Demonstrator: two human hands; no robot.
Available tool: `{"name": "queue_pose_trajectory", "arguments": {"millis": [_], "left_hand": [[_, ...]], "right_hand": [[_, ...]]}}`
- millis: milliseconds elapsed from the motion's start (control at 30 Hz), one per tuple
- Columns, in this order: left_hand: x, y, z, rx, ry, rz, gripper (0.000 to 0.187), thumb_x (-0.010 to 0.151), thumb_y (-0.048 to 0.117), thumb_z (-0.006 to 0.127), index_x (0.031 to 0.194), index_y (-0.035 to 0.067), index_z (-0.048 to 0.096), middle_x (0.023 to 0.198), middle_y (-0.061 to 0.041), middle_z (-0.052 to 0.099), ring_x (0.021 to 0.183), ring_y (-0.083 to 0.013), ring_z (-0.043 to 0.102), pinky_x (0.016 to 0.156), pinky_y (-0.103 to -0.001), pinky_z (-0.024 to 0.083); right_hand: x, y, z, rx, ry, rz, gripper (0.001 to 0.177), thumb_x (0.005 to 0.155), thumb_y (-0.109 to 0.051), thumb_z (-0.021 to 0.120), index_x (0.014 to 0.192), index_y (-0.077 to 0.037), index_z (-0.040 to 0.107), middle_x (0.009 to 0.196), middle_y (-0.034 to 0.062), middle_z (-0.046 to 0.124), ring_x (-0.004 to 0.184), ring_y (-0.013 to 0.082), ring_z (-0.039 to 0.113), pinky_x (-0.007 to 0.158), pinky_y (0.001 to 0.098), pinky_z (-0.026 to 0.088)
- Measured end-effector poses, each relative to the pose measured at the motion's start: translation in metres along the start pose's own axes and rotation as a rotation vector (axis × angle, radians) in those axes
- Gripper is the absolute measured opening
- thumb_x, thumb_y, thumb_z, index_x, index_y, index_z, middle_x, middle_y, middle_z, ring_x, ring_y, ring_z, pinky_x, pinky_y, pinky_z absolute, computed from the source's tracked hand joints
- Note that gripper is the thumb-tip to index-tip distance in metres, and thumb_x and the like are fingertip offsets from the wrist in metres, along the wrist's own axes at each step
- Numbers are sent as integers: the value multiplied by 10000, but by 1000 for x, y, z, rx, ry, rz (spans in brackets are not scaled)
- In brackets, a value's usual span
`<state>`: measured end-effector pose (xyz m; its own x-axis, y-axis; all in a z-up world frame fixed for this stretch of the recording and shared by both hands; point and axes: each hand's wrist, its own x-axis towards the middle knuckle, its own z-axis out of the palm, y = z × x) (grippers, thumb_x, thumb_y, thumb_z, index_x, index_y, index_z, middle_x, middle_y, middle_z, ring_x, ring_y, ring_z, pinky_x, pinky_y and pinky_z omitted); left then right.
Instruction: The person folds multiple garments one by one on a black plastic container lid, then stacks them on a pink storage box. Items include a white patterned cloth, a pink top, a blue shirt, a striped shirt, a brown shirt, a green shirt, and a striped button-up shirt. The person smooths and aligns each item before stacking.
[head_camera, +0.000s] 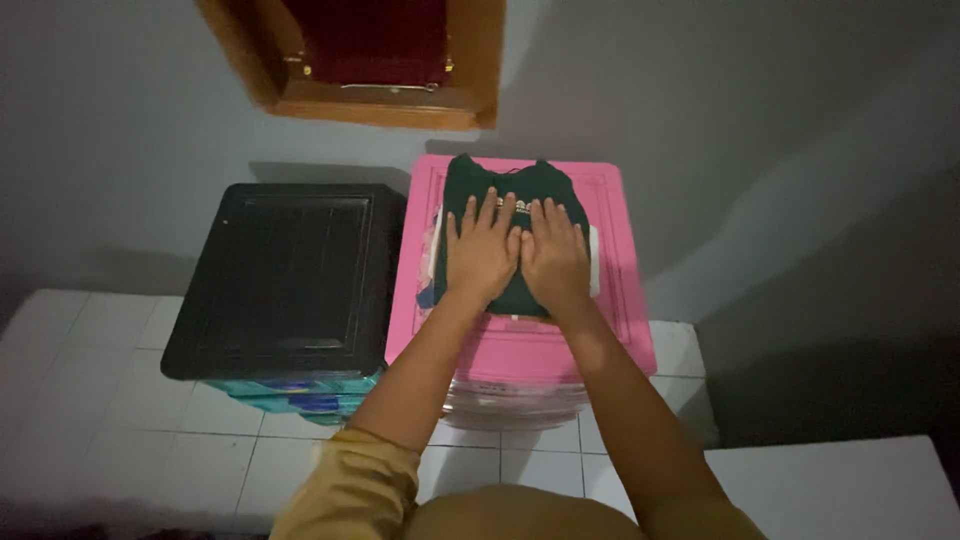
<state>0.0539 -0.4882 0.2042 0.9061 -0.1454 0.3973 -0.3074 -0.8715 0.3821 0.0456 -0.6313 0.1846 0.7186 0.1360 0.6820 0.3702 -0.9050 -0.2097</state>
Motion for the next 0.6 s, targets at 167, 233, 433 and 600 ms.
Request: {"name": "queue_pose_trajectory", "arguments": {"millis": [167, 233, 433, 600], "left_hand": [[-14, -13, -2, -82, 84, 64, 581, 1062, 416, 489, 1564, 133, 412, 1656, -154, 360, 1564, -389, 267, 1267, -619, 175], [-28, -10, -11, -4, 95, 64, 599, 1030, 421, 510, 1560, 160, 407, 1646, -163, 332, 1551, -396, 218, 1221, -670, 131], [-80, -19, -49, 42, 168, 23, 638, 1010, 358, 551, 1595, 180, 367, 1664, -187, 298, 1562, -423, 152, 1188, -755, 55], [-151, -66, -79, 142, 181, -110, 694, 973, 272, 579, 1622, 163, 357, 1662, -163, 328, 1592, -403, 158, 1212, -737, 60]], "right_hand": [[-1, 1, -3, 12, -15, -23, 485, 1010, -209, 594, 1443, 7, 561, 1465, 246, 571, 1384, 430, 519, 1124, 612, 405], [1, -5, -16, -14, -37, -27, 490, 1023, -198, 592, 1454, 31, 547, 1481, 280, 542, 1411, 466, 475, 1136, 638, 367], [-2, -79, -51, 15, -186, -82, 565, 929, -135, 588, 1459, 50, 519, 1564, 310, 413, 1492, 524, 292, 1173, 687, 218], [-34, -169, -22, 242, -335, -218, 539, 976, -119, 524, 1493, 29, 492, 1608, 266, 400, 1535, 469, 273, 1215, 654, 184]]}}
